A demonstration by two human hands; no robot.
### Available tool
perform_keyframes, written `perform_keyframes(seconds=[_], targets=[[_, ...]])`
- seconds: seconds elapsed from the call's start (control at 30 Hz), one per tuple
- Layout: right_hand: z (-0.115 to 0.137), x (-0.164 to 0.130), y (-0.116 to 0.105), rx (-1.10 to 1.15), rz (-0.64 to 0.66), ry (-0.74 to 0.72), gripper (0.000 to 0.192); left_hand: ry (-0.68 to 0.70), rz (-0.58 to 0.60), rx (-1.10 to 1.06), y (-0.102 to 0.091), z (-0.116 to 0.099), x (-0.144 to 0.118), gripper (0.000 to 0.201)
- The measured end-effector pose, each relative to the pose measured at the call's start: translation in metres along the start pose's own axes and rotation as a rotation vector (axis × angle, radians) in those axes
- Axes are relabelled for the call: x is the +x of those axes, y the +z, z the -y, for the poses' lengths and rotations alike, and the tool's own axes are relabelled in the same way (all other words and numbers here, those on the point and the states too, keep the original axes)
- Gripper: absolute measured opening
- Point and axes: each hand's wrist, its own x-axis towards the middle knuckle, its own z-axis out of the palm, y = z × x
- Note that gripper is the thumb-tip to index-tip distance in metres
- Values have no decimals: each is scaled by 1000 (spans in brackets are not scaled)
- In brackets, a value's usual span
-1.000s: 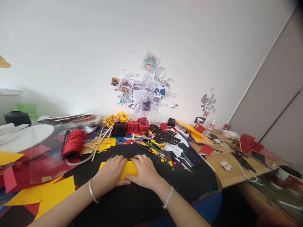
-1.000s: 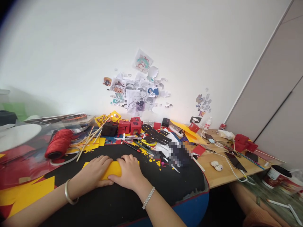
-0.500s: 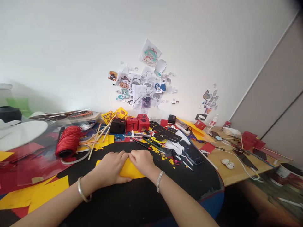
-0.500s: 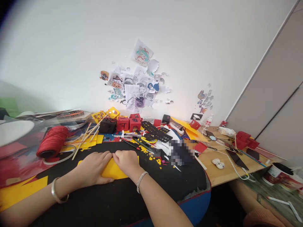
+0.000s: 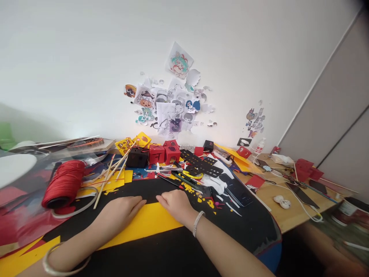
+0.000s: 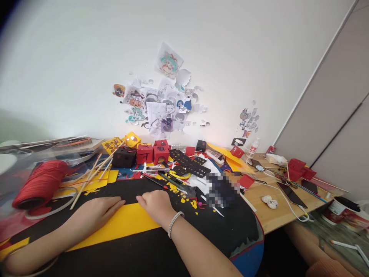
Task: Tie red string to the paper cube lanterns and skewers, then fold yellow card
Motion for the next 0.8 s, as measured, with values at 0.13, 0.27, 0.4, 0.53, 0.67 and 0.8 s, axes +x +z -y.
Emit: perform_keyframes(seconds=[0.13,0.27,0.4,0.53,0.67,0.8], targets=[[-2,3,1,16,59,-22,44,13,10,2,10,9,4,44],[-3,8,-1,13,114,-31,44,-4,-1,11,18,13,6,45],[-5,12,-4,86,139,-131,44,-36,41,-102,13,11,3,43],[-6,13,-1,202,110,-223,36,-20,84,-231,7,8,-2,38],[-8,13,5,373,98,-236,40,-30,108,-326,15,10,-4,38],[-10,12,7,439,104,-276,40,-29,42,-328,27,18,-5,39]])
